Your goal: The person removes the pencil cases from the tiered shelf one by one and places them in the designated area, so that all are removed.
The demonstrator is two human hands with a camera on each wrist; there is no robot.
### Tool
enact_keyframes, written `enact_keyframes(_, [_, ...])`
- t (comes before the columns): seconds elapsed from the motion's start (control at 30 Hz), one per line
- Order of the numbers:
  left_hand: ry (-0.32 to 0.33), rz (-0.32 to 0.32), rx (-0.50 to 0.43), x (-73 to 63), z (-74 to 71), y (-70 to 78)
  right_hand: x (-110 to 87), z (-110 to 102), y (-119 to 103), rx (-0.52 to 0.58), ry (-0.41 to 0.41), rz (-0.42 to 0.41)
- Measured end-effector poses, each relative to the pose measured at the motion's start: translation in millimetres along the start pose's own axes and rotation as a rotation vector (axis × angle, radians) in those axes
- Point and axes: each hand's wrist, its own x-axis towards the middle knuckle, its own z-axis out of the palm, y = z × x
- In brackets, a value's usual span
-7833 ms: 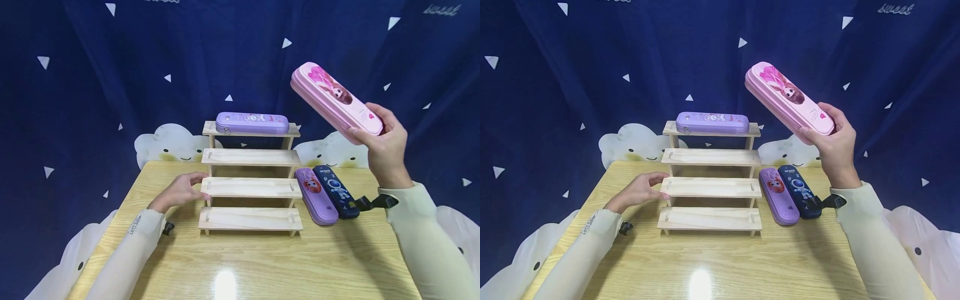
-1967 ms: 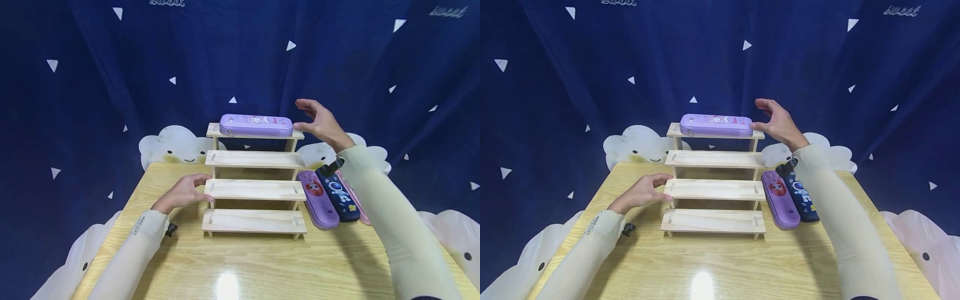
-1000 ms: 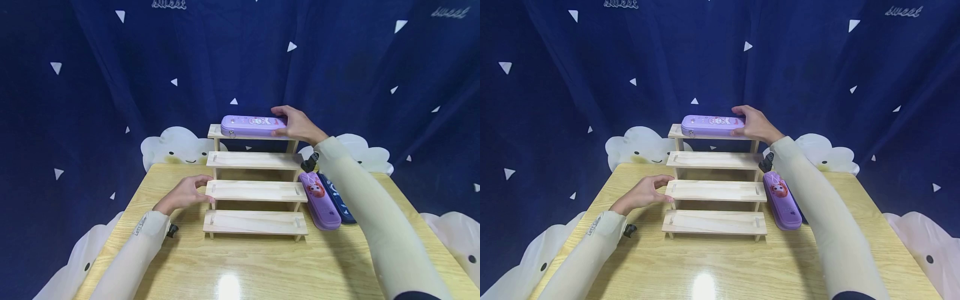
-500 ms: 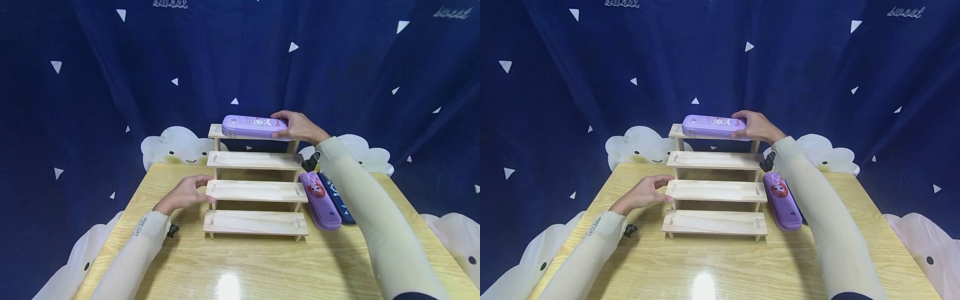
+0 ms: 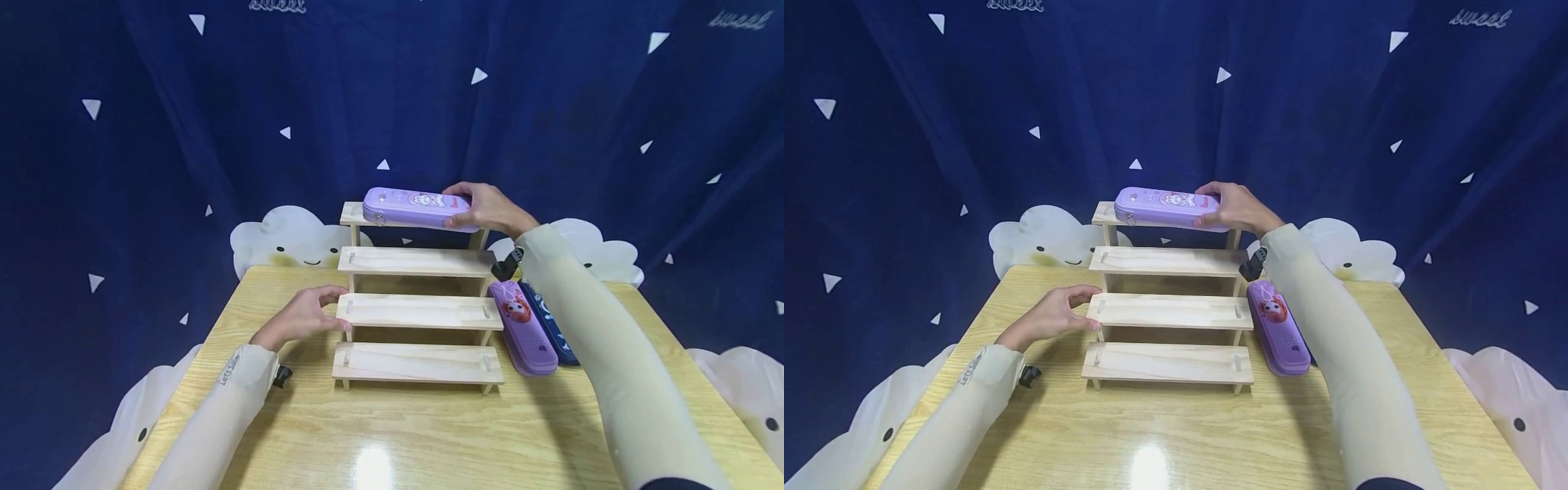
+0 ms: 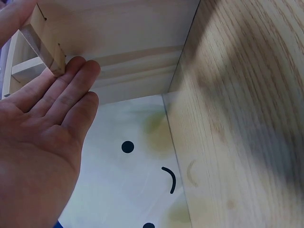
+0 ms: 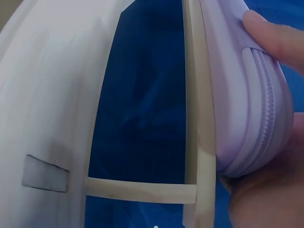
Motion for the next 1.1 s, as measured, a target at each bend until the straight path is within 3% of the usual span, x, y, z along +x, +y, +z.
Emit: enact_keyframes(1.1, [-0.001, 0.01, -0.008, 2.4, -0.1, -1.6, -9.9, 5, -2, 0.081, 0.069, 0.024])
